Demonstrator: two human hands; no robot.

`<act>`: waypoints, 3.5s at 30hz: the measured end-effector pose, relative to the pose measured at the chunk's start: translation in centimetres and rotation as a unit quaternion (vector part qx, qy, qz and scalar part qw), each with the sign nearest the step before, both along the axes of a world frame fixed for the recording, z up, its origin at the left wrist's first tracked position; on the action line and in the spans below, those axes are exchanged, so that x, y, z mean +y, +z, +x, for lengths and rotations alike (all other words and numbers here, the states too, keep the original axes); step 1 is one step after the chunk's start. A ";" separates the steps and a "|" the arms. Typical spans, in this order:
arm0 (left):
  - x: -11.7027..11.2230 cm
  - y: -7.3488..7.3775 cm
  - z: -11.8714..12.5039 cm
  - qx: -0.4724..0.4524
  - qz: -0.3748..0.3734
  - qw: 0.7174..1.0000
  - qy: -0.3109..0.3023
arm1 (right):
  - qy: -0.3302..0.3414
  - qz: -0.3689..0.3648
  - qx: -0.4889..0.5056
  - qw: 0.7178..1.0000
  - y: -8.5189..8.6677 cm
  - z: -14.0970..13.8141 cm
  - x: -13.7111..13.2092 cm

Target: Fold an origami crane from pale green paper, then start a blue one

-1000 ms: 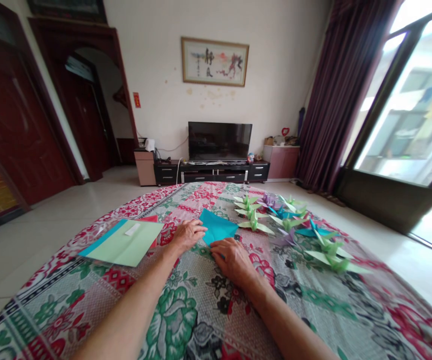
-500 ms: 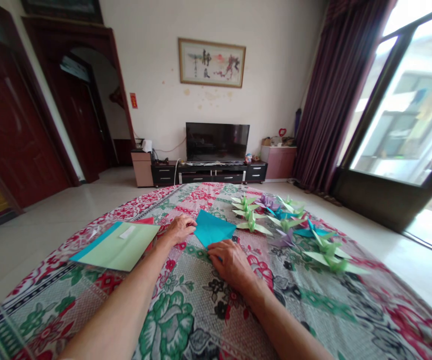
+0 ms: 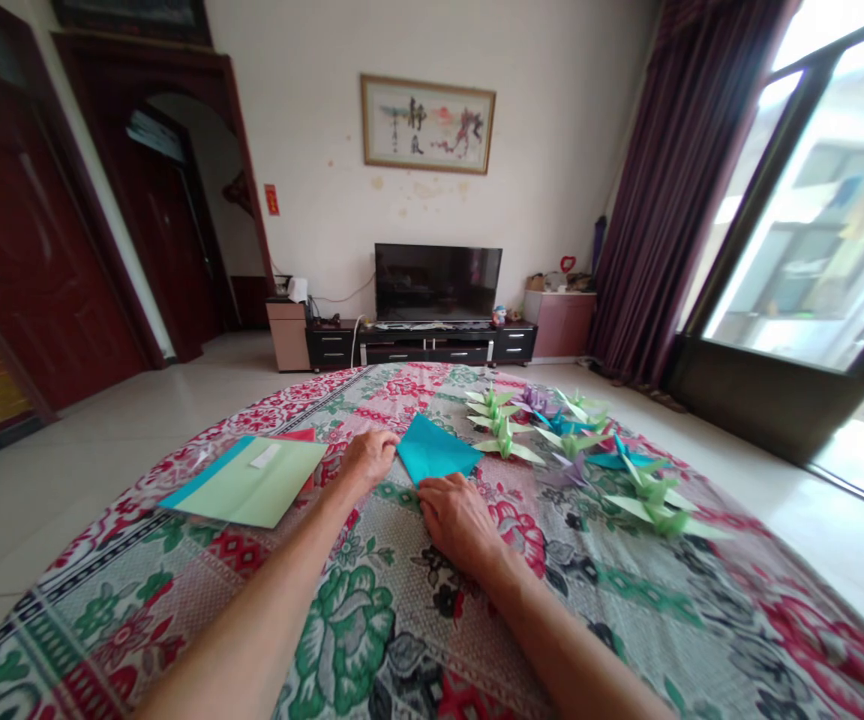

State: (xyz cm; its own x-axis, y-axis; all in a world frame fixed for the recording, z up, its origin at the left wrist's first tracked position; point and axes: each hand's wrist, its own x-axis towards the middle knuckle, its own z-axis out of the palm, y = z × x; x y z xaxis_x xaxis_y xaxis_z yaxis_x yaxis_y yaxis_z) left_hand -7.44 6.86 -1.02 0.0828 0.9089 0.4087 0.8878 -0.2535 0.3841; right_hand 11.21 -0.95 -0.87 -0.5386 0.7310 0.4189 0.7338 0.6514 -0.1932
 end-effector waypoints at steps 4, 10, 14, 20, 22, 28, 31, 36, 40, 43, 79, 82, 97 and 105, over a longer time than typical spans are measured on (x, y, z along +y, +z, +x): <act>-2.1 0.4 1.1 0.008 -0.047 0.994 -0.096 | -0.051 -0.006 -0.031 0.998 0.5 -2.2 -1.5; -3.5 -0.6 1.1 0.038 -0.053 0.983 -0.173 | 0.022 -0.047 -0.005 0.999 1.0 -1.5 -1.3; -3.8 -1.2 0.7 0.054 -0.022 0.982 -0.180 | 0.058 -0.035 0.000 0.998 0.7 2.4 0.4; -4.1 -1.3 0.7 0.037 -0.006 0.978 -0.203 | 0.014 -0.050 0.003 0.999 -0.2 5.8 2.1; -4.1 -1.3 0.7 0.033 -0.006 0.978 -0.205 | 0.009 -0.038 0.014 0.999 -0.4 6.1 2.5; -3.8 -1.7 0.6 0.026 0.001 0.980 -0.198 | 0.022 -0.004 0.047 0.999 -0.5 6.5 3.1; -3.7 -1.8 0.6 0.032 0.003 0.979 -0.200 | 0.017 0.002 0.043 0.999 -0.2 6.3 2.7; -4.0 -1.7 0.8 0.056 -0.014 0.974 -0.219 | -0.009 0.010 0.034 0.999 0.5 5.5 1.9; -4.2 -1.6 0.8 0.036 -0.010 0.975 -0.218 | 0.009 0.020 0.050 0.999 1.1 5.3 1.4; -4.2 -1.4 0.8 0.049 0.019 0.972 -0.228 | 0.028 0.022 0.063 0.997 1.2 5.1 1.3; -5.6 0.4 3.4 0.093 -0.044 0.989 -0.102 | -0.073 -0.008 0.106 0.992 -0.9 4.3 3.2; -5.6 0.5 3.3 0.088 -0.047 0.990 -0.103 | -0.065 0.005 0.098 0.993 -1.1 4.3 3.1; -5.2 -0.1 2.8 0.170 -0.028 0.971 -0.163 | -0.075 0.003 0.089 0.993 -1.6 4.2 2.7; -5.7 0.7 3.2 0.155 -0.033 0.975 -0.159 | -0.092 0.013 0.060 0.994 -1.3 4.0 2.2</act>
